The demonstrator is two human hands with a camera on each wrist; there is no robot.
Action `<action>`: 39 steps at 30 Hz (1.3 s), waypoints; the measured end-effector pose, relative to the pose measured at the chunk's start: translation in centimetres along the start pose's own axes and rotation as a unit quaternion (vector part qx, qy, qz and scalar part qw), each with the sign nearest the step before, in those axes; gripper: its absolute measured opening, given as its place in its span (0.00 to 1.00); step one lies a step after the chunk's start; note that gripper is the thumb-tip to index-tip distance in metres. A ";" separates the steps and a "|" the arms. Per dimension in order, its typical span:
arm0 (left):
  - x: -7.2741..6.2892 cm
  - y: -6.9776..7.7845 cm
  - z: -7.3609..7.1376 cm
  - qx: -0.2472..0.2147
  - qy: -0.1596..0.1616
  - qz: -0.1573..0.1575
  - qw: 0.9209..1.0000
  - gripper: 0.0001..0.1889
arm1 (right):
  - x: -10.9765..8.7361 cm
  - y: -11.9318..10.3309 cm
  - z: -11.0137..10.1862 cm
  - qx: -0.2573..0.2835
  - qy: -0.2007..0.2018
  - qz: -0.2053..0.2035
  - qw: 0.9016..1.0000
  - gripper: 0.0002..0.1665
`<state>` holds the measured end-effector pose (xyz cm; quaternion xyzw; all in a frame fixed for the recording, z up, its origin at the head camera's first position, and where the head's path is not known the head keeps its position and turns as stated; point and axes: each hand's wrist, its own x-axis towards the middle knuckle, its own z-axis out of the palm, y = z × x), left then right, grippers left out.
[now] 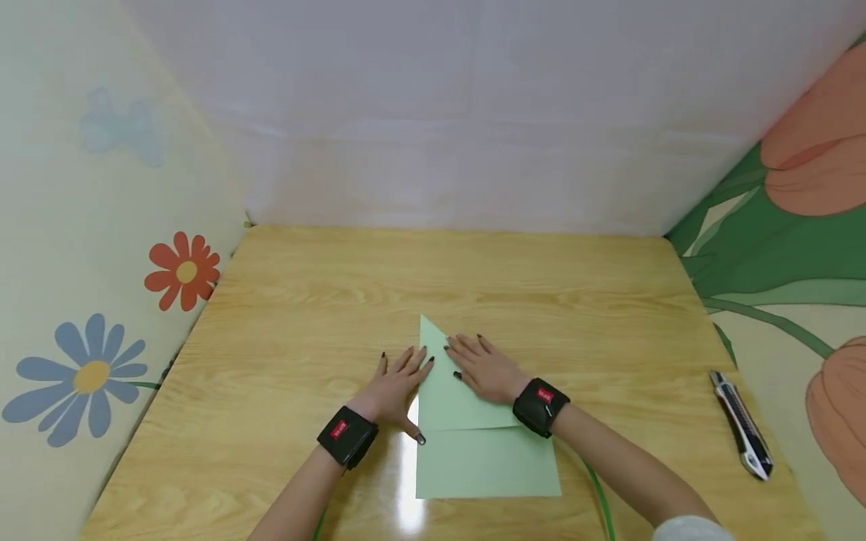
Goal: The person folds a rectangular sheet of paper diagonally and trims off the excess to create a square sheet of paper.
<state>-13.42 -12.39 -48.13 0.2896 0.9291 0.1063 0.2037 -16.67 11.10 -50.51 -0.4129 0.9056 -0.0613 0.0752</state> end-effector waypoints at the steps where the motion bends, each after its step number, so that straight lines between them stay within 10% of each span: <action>1: -0.1 0.0 0.0 -0.001 0.000 0.000 1.000 0.67 | -0.1 -0.1 0.1 -0.005 -0.001 0.000 1.000 0.30; 39: -0.3 -0.4 0.2 -0.023 0.018 0.027 0.999 0.66 | -7.5 -1.0 0.9 -0.022 0.040 -0.006 0.999 0.30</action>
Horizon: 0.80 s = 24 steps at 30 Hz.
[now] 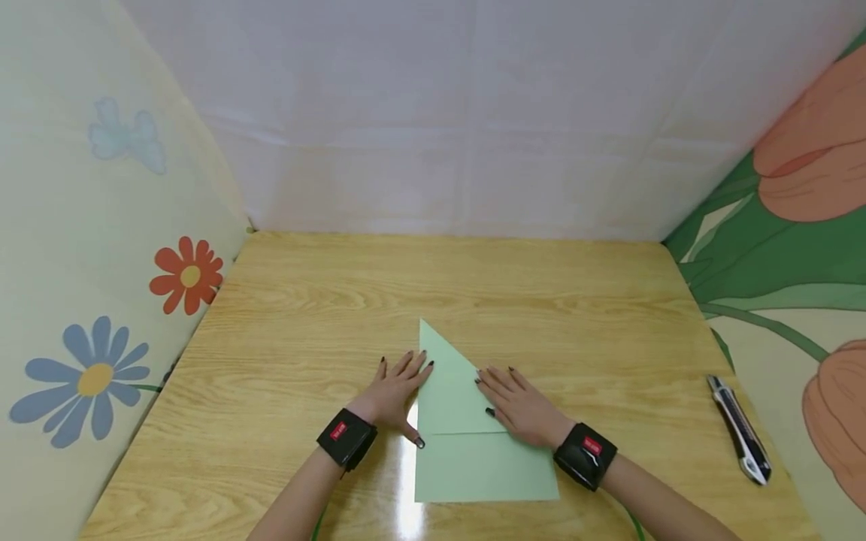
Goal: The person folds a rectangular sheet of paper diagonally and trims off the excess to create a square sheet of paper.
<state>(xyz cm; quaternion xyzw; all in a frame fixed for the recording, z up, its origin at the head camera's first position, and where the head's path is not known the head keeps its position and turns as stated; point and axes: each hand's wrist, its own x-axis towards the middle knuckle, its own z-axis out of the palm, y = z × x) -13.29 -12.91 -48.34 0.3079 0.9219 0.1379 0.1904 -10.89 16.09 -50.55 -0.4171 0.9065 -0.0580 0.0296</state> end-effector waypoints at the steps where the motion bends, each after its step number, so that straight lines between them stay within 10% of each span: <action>1: 0.0 0.0 0.0 0.000 -0.001 0.001 1.000 0.66 | -0.2 0.0 0.1 0.001 0.003 0.001 1.000 0.30; 24: -0.1 0.0 0.0 -0.008 0.004 0.005 1.000 0.65 | -5.7 -0.7 0.3 0.008 0.026 0.024 0.999 0.30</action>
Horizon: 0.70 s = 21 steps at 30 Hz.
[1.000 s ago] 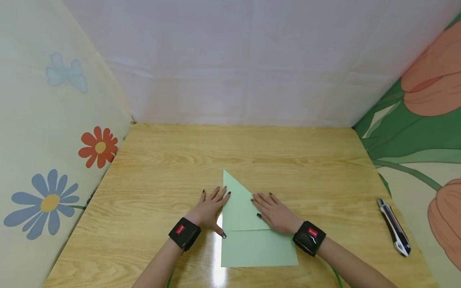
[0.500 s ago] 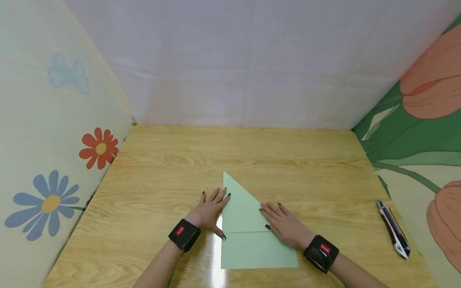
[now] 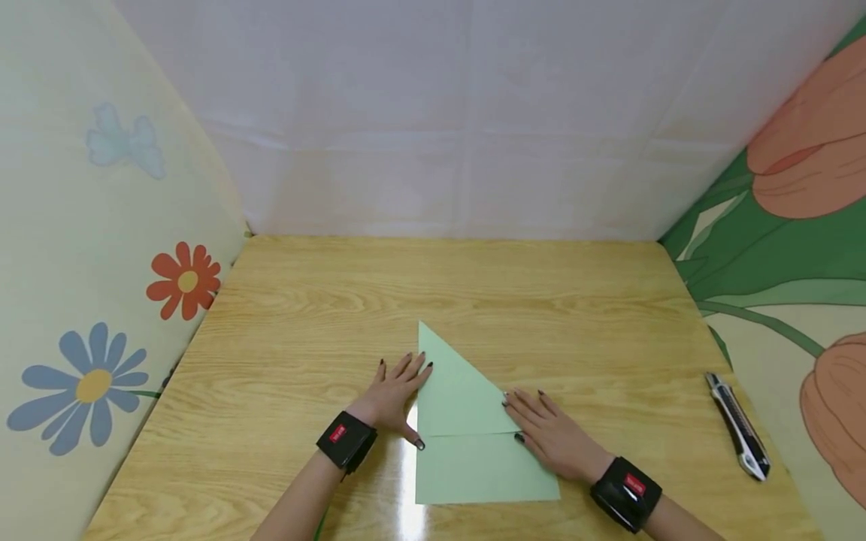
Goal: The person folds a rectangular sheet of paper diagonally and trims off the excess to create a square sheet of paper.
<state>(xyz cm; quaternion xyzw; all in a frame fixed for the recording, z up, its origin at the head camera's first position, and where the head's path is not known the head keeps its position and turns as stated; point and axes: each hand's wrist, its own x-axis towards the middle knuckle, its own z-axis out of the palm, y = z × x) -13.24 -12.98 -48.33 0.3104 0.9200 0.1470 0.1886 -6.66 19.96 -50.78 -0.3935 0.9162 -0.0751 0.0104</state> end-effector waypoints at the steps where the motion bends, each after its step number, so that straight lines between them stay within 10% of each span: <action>1: 0.0 0.0 0.0 0.001 0.000 -0.001 1.000 0.66 | -0.2 0.0 -0.1 -0.004 0.000 0.000 1.000 0.29; 21: 0.2 -0.3 0.2 -0.002 -0.005 -0.003 1.000 0.67 | -5.2 -0.2 -0.2 -0.036 0.037 -0.006 0.999 0.28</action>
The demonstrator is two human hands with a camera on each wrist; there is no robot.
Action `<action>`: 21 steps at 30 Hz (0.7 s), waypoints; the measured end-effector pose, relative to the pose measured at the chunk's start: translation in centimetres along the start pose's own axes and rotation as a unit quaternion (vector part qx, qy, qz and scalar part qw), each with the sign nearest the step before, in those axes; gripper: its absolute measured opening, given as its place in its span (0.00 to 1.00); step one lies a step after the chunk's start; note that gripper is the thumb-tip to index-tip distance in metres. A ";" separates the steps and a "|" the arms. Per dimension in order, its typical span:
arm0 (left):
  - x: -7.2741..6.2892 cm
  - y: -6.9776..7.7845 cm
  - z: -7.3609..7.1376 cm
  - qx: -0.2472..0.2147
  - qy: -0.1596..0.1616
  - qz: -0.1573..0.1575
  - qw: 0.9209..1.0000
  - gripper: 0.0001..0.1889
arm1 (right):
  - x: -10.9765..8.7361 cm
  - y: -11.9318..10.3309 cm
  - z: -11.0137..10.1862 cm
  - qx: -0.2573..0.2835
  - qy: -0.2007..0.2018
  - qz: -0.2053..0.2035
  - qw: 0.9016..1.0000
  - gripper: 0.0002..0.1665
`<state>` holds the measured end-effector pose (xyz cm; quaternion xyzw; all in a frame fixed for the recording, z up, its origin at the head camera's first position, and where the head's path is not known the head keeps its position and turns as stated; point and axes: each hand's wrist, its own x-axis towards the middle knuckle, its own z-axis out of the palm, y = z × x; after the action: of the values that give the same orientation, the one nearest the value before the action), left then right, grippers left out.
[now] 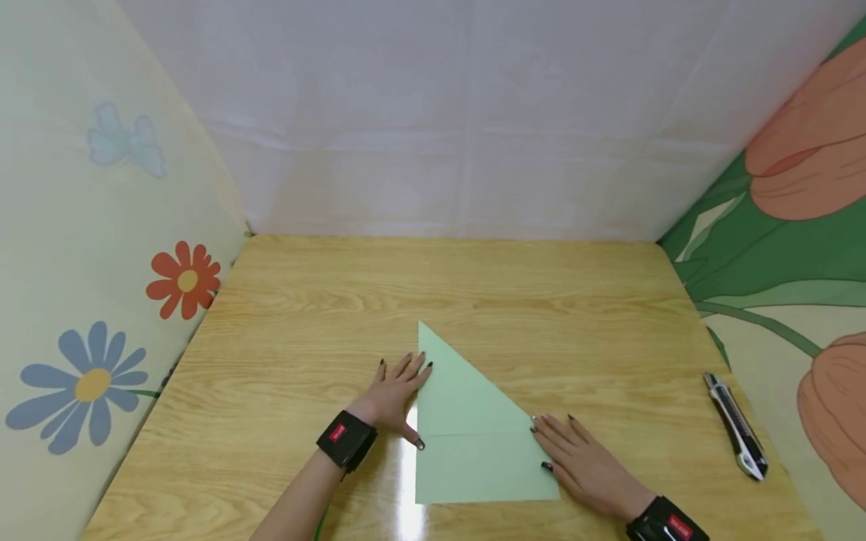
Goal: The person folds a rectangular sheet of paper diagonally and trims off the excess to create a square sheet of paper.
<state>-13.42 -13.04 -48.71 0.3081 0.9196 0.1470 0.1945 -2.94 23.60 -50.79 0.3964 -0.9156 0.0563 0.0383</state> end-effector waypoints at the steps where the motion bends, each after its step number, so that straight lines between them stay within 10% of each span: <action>1: 0.0 0.0 0.0 0.001 0.000 -0.001 1.000 0.67 | -0.1 0.0 -0.1 -0.001 0.002 -0.001 1.000 0.28; 9: -0.1 -0.1 0.1 -0.002 0.004 0.005 1.000 0.66 | 0.1 -0.2 -0.9 0.135 0.030 0.125 0.982 0.25; 16: -0.2 0.3 -0.1 0.000 0.003 -0.005 1.000 0.66 | 3.5 -0.3 -1.8 0.367 -0.004 0.288 0.884 0.27; 21: -0.3 0.6 -0.2 0.000 -0.005 -0.016 1.000 0.66 | 5.0 -0.1 -2.0 0.423 -0.020 0.306 0.852 0.22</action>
<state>-12.97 -12.80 -48.25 0.2938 0.9237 0.1419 0.2010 -6.17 20.21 -48.22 0.0747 -0.8789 0.4393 -0.1704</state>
